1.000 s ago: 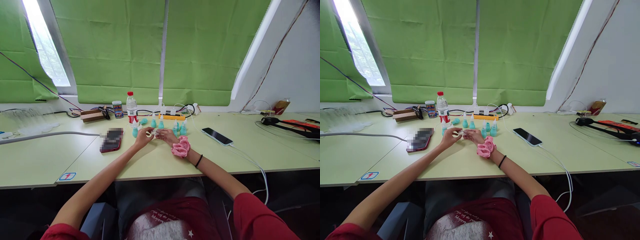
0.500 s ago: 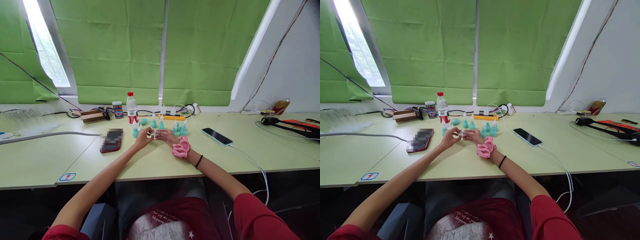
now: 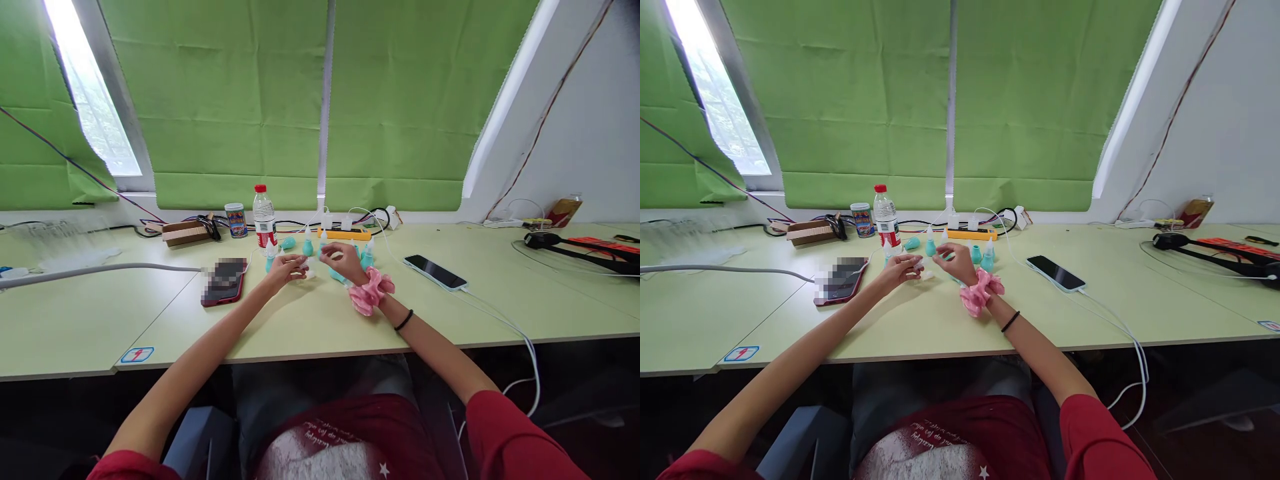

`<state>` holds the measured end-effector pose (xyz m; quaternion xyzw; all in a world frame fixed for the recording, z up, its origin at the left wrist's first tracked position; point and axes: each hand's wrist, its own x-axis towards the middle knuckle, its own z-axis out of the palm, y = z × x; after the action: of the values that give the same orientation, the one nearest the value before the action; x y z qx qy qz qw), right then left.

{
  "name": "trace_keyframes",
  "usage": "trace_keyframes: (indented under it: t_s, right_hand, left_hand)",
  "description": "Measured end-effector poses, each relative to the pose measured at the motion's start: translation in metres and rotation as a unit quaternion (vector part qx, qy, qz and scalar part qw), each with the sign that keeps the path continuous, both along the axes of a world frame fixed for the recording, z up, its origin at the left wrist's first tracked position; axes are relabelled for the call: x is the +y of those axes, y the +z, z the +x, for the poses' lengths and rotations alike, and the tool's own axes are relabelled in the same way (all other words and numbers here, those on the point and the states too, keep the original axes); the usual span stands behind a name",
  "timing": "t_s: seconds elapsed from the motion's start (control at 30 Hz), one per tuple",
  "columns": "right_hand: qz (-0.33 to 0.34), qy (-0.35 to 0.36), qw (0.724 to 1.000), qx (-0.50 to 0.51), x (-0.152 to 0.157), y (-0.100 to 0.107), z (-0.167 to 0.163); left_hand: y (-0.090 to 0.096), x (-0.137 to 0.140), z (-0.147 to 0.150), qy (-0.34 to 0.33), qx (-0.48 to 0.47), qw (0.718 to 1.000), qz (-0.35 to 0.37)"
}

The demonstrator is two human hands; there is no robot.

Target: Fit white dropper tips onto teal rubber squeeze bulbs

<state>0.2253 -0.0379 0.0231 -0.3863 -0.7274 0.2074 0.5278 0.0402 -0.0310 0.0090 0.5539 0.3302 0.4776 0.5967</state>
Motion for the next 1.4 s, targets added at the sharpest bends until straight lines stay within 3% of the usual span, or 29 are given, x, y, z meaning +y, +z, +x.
trace_keyframes:
  t_s: [0.07,0.1,0.27,0.53,0.8,1.1,1.3,1.4]
  right_hand:
    - [0.101,-0.12,0.984,-0.085,0.001,0.005,0.011]
    - [0.12,-0.161,0.972,-0.119,0.002,0.007,0.016]
    - [0.079,-0.257,0.941,-0.204,0.01,0.008,0.033]
    - [0.146,-0.376,0.896,-0.187,0.019,0.006,0.038]
    - [0.113,-0.308,0.933,-0.147,0.034,0.002,0.052]
    - [0.021,-0.375,0.922,-0.097,0.027,0.017,0.07]
    - [-0.038,-0.273,0.957,-0.089,0.035,0.011,0.077]
    - [-0.113,-0.218,0.963,-0.11,0.036,0.005,0.075]
  left_hand:
    - [-0.002,0.004,-0.002,0.022,-0.013,1.0,-0.002]
    - [-0.002,0.006,-0.003,0.025,-0.019,1.0,-0.001]
    - [-0.002,0.007,-0.005,0.032,-0.025,0.999,0.015]
    - [-0.003,0.004,-0.001,0.077,-0.013,0.996,0.037]
    - [-0.004,0.003,-0.001,0.059,-0.006,0.998,0.03]
    - [-0.002,-0.001,-0.001,0.055,0.019,0.998,0.035]
    - [-0.003,-0.002,0.0,0.053,0.044,0.996,0.048]
    - [-0.001,-0.005,0.001,0.055,0.052,0.996,0.043]
